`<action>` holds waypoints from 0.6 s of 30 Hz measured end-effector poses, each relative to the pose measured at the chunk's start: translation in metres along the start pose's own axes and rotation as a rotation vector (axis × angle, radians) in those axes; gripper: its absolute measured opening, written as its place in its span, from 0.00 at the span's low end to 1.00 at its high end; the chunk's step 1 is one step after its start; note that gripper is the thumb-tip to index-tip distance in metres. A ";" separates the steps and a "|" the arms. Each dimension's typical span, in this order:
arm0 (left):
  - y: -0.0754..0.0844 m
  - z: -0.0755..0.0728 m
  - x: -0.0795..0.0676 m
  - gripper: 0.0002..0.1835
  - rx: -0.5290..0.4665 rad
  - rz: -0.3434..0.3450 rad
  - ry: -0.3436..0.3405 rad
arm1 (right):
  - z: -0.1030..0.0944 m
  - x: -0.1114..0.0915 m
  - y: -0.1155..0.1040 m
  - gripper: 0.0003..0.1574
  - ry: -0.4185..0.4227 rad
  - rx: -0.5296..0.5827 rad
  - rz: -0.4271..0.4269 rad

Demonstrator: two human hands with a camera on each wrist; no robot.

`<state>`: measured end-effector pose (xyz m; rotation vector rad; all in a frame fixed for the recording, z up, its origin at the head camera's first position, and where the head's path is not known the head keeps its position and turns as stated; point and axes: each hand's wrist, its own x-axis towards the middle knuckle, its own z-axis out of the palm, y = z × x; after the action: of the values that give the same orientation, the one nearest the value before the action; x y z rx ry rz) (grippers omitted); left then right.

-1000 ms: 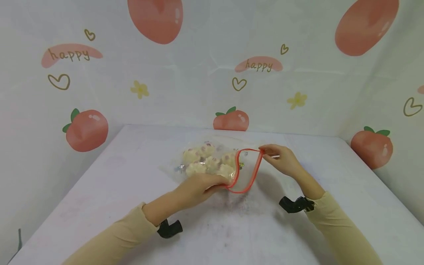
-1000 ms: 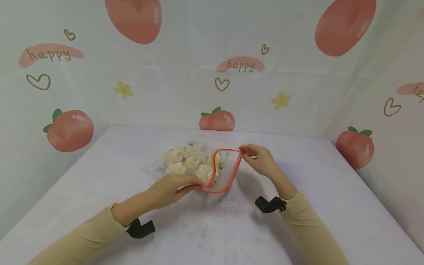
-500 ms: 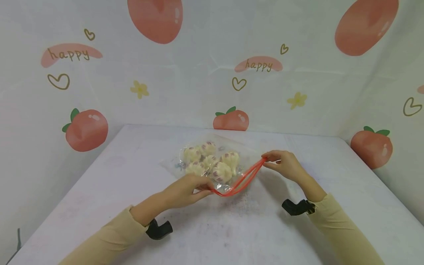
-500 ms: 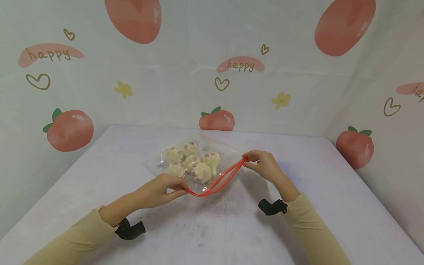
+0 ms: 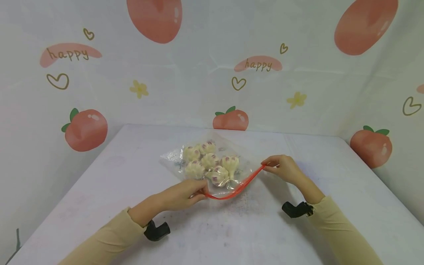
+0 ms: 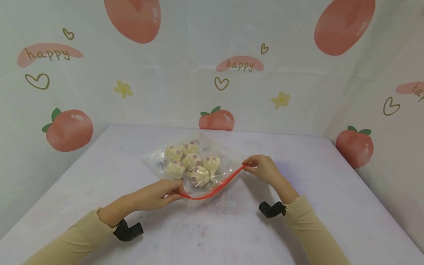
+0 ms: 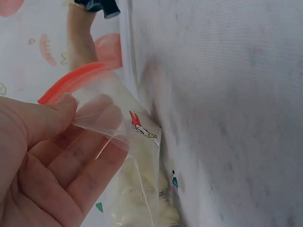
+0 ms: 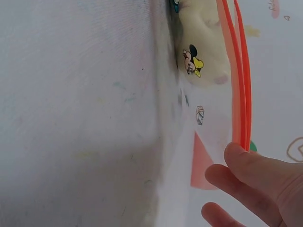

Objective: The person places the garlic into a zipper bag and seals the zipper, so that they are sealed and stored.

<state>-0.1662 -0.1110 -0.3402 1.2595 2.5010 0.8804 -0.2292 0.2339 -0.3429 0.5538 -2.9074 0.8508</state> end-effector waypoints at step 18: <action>-0.001 -0.001 -0.004 0.03 0.013 -0.007 -0.087 | 0.007 -0.001 0.005 0.06 -0.047 -0.043 0.010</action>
<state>-0.1656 -0.1151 -0.3401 1.2638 2.4460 0.7915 -0.2301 0.2347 -0.3516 0.5639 -2.9653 0.7854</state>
